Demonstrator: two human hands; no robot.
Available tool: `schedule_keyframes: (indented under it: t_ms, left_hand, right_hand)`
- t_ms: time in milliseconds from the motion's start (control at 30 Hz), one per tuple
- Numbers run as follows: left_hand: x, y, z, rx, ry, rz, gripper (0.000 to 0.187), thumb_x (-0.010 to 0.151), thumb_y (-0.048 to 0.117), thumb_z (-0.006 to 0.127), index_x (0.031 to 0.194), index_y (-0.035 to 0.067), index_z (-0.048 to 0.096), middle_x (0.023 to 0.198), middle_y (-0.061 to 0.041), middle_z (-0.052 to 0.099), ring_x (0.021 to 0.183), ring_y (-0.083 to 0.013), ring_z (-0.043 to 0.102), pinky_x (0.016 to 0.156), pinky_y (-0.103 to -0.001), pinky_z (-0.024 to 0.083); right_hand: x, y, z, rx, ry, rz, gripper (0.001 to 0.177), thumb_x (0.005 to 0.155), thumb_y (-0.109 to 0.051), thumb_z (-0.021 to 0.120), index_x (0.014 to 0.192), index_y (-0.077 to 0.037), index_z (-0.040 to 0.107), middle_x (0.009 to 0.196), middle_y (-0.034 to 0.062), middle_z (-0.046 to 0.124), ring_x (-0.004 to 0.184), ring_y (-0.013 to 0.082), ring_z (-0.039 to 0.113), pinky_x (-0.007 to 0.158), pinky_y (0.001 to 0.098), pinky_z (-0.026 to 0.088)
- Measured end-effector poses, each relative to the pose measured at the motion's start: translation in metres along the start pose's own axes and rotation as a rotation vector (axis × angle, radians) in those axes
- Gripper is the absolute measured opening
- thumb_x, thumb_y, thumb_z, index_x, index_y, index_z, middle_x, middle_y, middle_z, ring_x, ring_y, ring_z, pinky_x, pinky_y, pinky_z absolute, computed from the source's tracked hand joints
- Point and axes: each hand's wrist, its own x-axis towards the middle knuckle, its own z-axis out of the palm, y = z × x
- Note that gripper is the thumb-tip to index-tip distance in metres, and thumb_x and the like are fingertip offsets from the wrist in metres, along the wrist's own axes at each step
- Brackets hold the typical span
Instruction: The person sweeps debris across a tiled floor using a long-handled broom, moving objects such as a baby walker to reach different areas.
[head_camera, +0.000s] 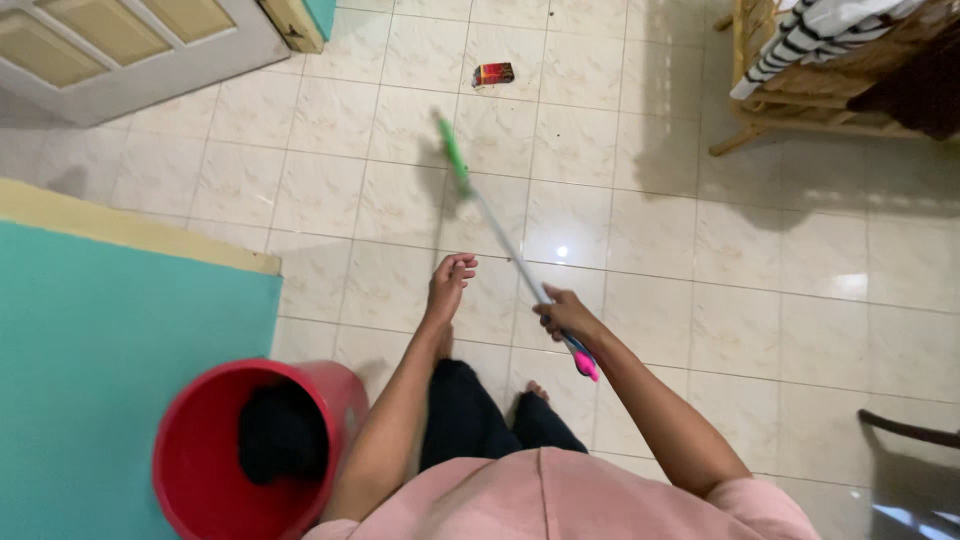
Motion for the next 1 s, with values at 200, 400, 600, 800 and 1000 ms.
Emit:
schedule_keyframes:
  t_ms: [200,400,600,800,1000]
  left_hand:
    - [0.07,0.035,-0.062,0.041,-0.091,-0.024,0.03,0.107,0.025,0.047,0.123,0.009,0.065,0.117,-0.005,0.074,0.1,-0.0147,0.067,0.085,-0.032,0.052]
    - [0.114,0.059,-0.132,0.138,-0.12,-0.079,0.031,0.107,0.027,0.045,0.124,0.01,0.065,0.118,-0.003,0.074,0.102,-0.0149,0.067,0.088,-0.032,0.052]
    - [0.121,0.056,-0.148,0.144,-0.153,-0.082,0.031,0.106,0.026,0.045,0.123,0.01,0.065,0.118,-0.004,0.074,0.102,-0.0161,0.066,0.089,-0.033,0.051]
    - [0.098,0.037,-0.127,0.109,-0.222,-0.047,0.032,0.106,0.027,0.045,0.124,0.01,0.065,0.117,-0.003,0.074,0.101,-0.0147,0.068,0.087,-0.032,0.052]
    - [0.063,-0.008,-0.109,-0.015,-0.312,0.008,0.031,0.109,0.027,0.049,0.126,0.007,0.066,0.116,-0.007,0.072,0.096,-0.017,0.064,0.087,-0.034,0.052]
  right_hand:
    - [0.108,-0.034,0.065,0.294,-0.199,0.236,0.056,0.091,-0.005,0.065,0.144,-0.006,0.046,0.066,0.0054,0.055,0.045,0.0071,0.04,0.039,0.0247,0.034]
    - [0.215,-0.099,0.034,0.249,0.109,0.259,0.02,0.092,-0.013,0.07,0.095,0.005,0.063,0.061,0.009,0.048,0.04,0.0155,0.041,0.036,0.0318,0.033]
    - [0.202,-0.136,0.096,-0.232,0.5,-0.187,0.049,0.09,-0.011,0.064,0.133,0.006,0.05,0.063,0.0052,0.062,0.05,0.0169,0.061,0.044,0.0315,0.049]
    - [0.038,-0.1,0.124,0.35,0.11,0.084,0.06,0.095,-0.01,0.059,0.152,-0.012,0.041,0.063,-0.0007,0.046,0.044,0.0065,0.034,0.039,0.0247,0.031]
    - [-0.033,0.032,0.087,0.489,0.01,0.332,0.053,0.095,-0.012,0.06,0.147,-0.01,0.048,0.064,0.0016,0.045,0.042,0.0062,0.032,0.037,0.0232,0.028]
